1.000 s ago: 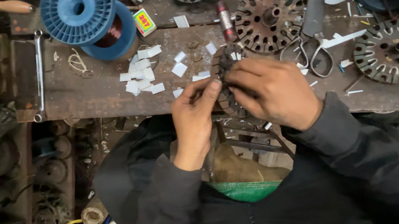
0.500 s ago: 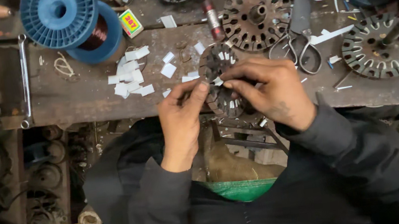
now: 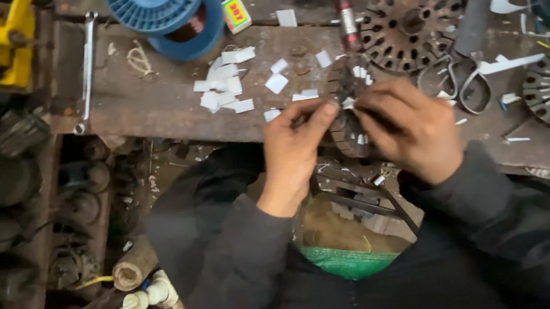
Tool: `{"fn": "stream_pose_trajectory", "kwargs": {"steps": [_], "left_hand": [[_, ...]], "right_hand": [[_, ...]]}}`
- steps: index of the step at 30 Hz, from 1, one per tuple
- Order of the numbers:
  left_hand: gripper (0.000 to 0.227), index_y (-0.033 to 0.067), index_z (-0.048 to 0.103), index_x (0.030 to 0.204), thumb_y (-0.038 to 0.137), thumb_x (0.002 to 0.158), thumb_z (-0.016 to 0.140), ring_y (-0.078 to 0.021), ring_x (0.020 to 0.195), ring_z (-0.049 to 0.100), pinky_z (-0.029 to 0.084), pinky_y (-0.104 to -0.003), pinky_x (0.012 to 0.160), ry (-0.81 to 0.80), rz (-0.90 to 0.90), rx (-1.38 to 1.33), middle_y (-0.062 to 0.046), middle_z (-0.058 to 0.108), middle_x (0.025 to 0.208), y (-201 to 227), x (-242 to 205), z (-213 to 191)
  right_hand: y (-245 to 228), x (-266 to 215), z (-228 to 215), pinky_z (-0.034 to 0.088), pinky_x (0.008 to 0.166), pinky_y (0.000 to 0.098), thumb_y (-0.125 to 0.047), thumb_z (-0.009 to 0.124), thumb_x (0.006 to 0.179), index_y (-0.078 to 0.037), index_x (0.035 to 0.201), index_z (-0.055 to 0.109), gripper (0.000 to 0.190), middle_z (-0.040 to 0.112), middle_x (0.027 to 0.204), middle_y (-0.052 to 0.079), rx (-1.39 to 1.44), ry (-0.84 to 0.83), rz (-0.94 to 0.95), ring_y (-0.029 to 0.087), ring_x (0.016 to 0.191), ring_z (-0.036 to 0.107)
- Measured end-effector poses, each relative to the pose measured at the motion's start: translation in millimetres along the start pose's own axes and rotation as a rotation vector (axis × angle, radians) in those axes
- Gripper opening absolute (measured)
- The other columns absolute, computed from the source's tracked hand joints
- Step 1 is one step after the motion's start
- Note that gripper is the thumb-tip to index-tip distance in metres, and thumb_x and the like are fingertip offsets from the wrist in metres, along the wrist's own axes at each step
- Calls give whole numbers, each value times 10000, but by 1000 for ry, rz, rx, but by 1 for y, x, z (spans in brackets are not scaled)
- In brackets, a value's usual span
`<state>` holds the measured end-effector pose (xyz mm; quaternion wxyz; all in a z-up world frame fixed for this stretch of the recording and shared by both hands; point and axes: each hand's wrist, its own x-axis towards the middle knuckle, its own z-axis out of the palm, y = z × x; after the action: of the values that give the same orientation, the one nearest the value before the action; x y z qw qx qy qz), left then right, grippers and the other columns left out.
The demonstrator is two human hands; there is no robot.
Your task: The person inserts small white rectangular insulating pieces into the slots of a motor stator core. They pick up the pieces from a pile on the workbench and carefully place them into the slots one by one, rotating the stator as needed.
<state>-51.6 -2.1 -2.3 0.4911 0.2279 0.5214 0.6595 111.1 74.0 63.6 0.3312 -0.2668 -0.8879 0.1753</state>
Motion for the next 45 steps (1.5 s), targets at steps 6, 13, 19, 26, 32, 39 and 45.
{"fn": "stream_pose_trajectory", "kwargs": {"steps": [6, 13, 19, 26, 32, 39, 45], "left_hand": [[286, -61, 736, 1095, 174, 939, 782, -75, 861, 643, 525, -228, 773, 3, 18, 30, -37, 741, 962, -1, 2, 3], [324, -72, 733, 1105, 208, 949, 779, -61, 871, 646, 524, -220, 783, 11, 40, 39, -34, 745, 960, -8, 6, 5], [340, -72, 727, 1126, 211, 946, 780, -66, 897, 661, 532, -216, 808, -21, 65, -11, -43, 749, 986, -11, 7, 4], [295, -48, 747, 1092, 204, 938, 773, -66, 822, 635, 509, -223, 711, 13, -8, 88, -38, 741, 942, -9, 5, 3], [282, -41, 763, 1125, 213, 1006, 739, -79, 764, 551, 439, -239, 645, 5, -22, 17, -14, 683, 909, -2, 5, 2], [242, -20, 706, 1206, 132, 1033, 631, -133, 833, 715, 596, -264, 751, -106, 5, -59, -66, 743, 941, -6, -2, 35], [190, 30, 731, 1179, 78, 1021, 636, -196, 945, 777, 636, -291, 804, -57, 265, 263, -111, 737, 1073, -3, -16, 74]], "right_hand": [[17, 19, -11, 587, 784, 359, -22, 796, 835, -14, 1096, 708, 275, 701, 1150, 121, 3, -181, -160, 291, 940, 730], [10, 8, -2, 576, 877, 338, 3, 775, 901, 13, 1117, 720, 223, 710, 1155, 127, 42, -114, -39, 281, 1018, 720], [-2, -11, 3, 559, 908, 306, 20, 784, 978, 9, 1128, 749, 154, 721, 1167, 128, 117, 13, 141, 245, 1071, 716], [-1, -12, 9, 553, 884, 311, 57, 725, 930, -16, 1200, 751, 281, 700, 1147, 124, 189, -21, 157, 247, 1062, 685], [-10, -12, 7, 514, 994, 391, 11, 758, 960, -16, 1259, 716, 304, 685, 1218, 144, 80, 10, 98, 323, 1132, 650], [-6, -27, -4, 551, 913, 369, -127, 852, 824, 52, 1233, 628, 499, 666, 1174, 208, 73, 107, 229, 312, 1051, 687], [26, -51, -17, 564, 967, 275, -89, 791, 971, 22, 1333, 632, 411, 724, 1174, 93, 438, 161, 577, 127, 1064, 686]]}}
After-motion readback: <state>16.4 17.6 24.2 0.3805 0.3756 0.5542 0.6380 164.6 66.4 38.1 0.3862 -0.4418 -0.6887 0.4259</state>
